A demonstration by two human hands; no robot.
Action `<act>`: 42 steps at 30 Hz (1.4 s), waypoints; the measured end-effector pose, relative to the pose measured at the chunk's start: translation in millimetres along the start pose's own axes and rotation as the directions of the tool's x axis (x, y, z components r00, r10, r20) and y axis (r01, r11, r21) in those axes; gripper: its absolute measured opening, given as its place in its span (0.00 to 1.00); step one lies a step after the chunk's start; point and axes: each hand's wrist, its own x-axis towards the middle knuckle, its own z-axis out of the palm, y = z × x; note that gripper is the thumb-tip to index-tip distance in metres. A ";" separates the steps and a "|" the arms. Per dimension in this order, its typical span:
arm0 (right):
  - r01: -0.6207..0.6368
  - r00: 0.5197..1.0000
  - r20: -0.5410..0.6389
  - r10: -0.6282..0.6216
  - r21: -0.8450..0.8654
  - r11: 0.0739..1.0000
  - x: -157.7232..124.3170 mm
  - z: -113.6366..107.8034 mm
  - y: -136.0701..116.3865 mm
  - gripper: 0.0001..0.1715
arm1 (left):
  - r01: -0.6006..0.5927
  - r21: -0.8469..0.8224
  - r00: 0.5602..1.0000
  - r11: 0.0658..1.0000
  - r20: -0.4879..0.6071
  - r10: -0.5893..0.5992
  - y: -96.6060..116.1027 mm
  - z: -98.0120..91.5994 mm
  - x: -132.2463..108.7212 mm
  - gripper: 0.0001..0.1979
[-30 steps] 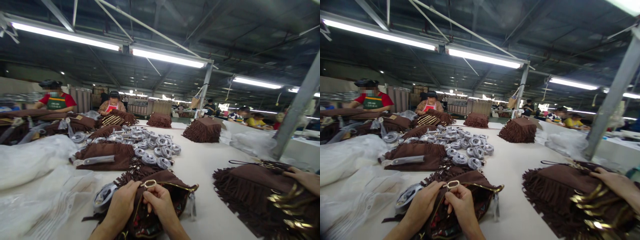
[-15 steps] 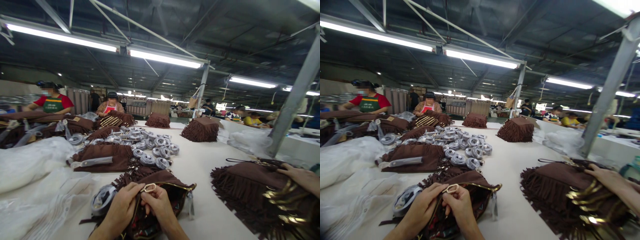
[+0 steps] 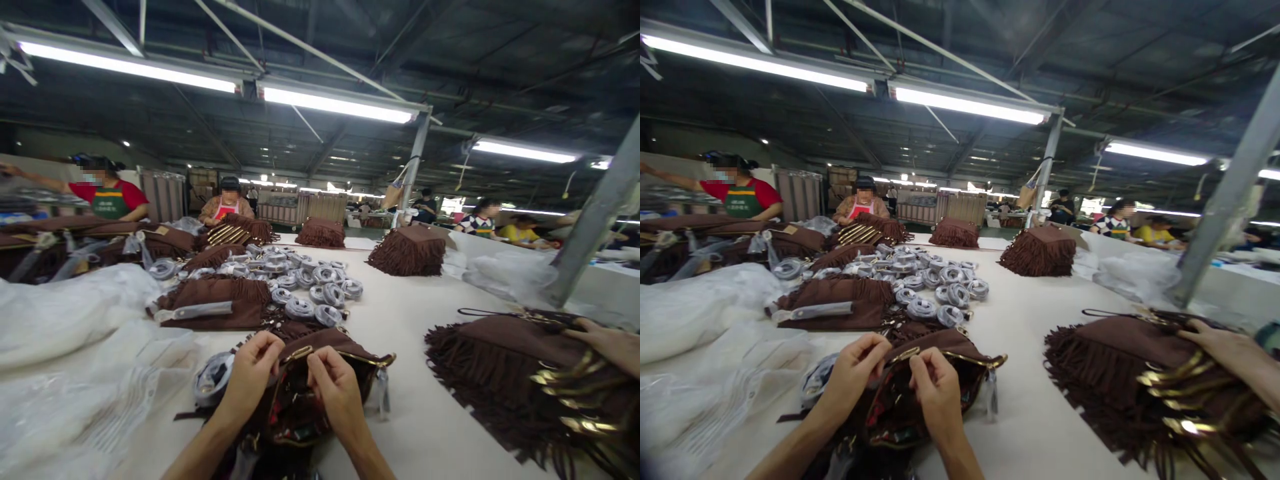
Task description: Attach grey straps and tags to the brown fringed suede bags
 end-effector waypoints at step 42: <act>-0.118 0.984 0.142 0.103 0.098 0.988 0.3 -5.6 0.0 0.21 | 0.146 -0.043 0.944 0.988 0.304 -0.127 -4.5 6.0 -20.8 0.13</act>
